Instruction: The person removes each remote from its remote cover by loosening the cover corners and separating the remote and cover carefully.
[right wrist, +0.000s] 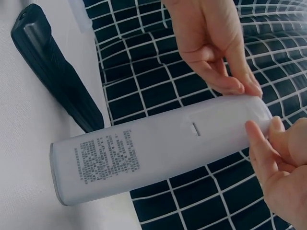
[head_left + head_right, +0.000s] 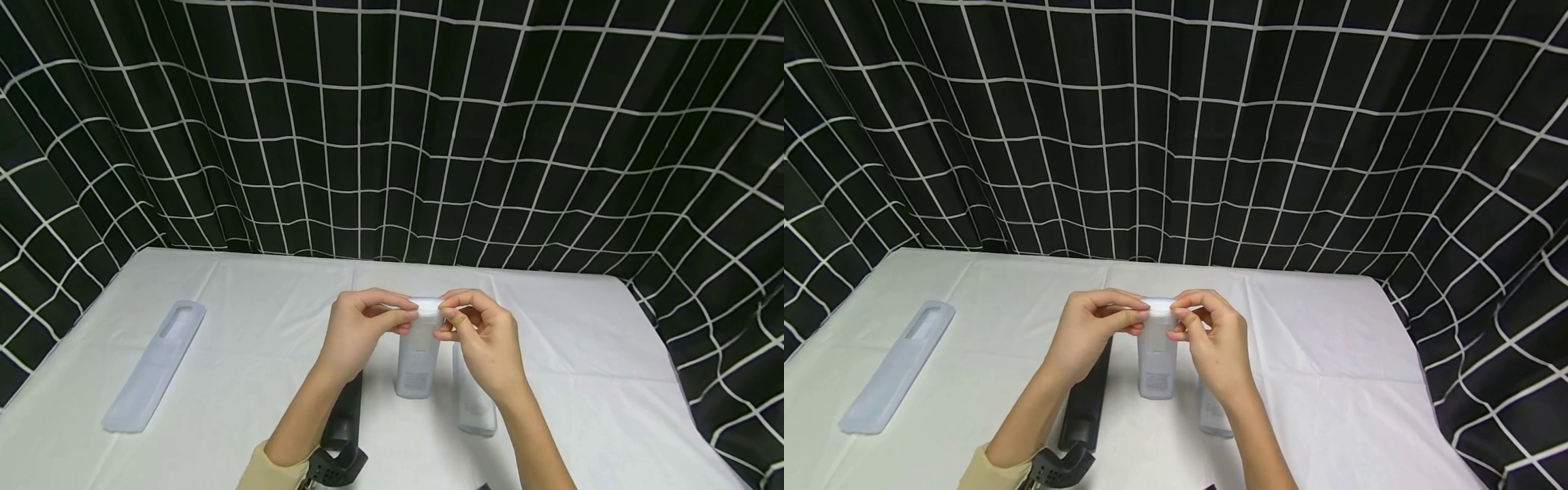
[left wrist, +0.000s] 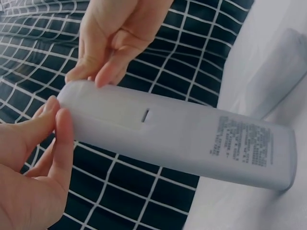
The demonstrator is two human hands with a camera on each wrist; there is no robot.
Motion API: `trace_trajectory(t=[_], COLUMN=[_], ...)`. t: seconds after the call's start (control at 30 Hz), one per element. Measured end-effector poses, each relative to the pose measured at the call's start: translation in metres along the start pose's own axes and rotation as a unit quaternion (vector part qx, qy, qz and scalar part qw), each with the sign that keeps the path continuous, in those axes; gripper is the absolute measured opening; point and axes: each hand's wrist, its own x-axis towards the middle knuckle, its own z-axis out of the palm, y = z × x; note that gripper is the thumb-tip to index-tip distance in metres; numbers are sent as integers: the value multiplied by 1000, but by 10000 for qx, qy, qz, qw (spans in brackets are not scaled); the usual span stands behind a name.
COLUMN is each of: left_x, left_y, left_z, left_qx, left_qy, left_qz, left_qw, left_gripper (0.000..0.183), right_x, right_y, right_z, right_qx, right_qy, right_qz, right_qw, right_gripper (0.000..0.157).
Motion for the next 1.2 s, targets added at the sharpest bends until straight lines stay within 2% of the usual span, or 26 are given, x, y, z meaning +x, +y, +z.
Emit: trace_trajectory(t=[0.2,0.47,0.63,0.97,1.2], left_x=[-2,-3,-3,-3,-2], left_y=[0,0,1,0,-3], left_z=[5,10,12,12,13], left_qx=[120,-58,-136,-236,-497], left_qy=[184,297,458,723,828], left_qz=[61,102,49,-64,-189], left_qw=[9997,9995,9988,9971,9951], left_gripper=[10,11,11,12,14], right_x=[-1,-1,-1,-3,-2], right_y=[1,0,-1,-2,0], right_z=[-2,-3,-2,1,2], right_qx=[-106,-119,-74,-102,-150], right_qy=[-19,-92,-112,-212,-245], right_qz=[22,111,168,19,-55], right_qw=[9999,9998,9998,9997,9996], right_gripper=[5,7,7,6,5])
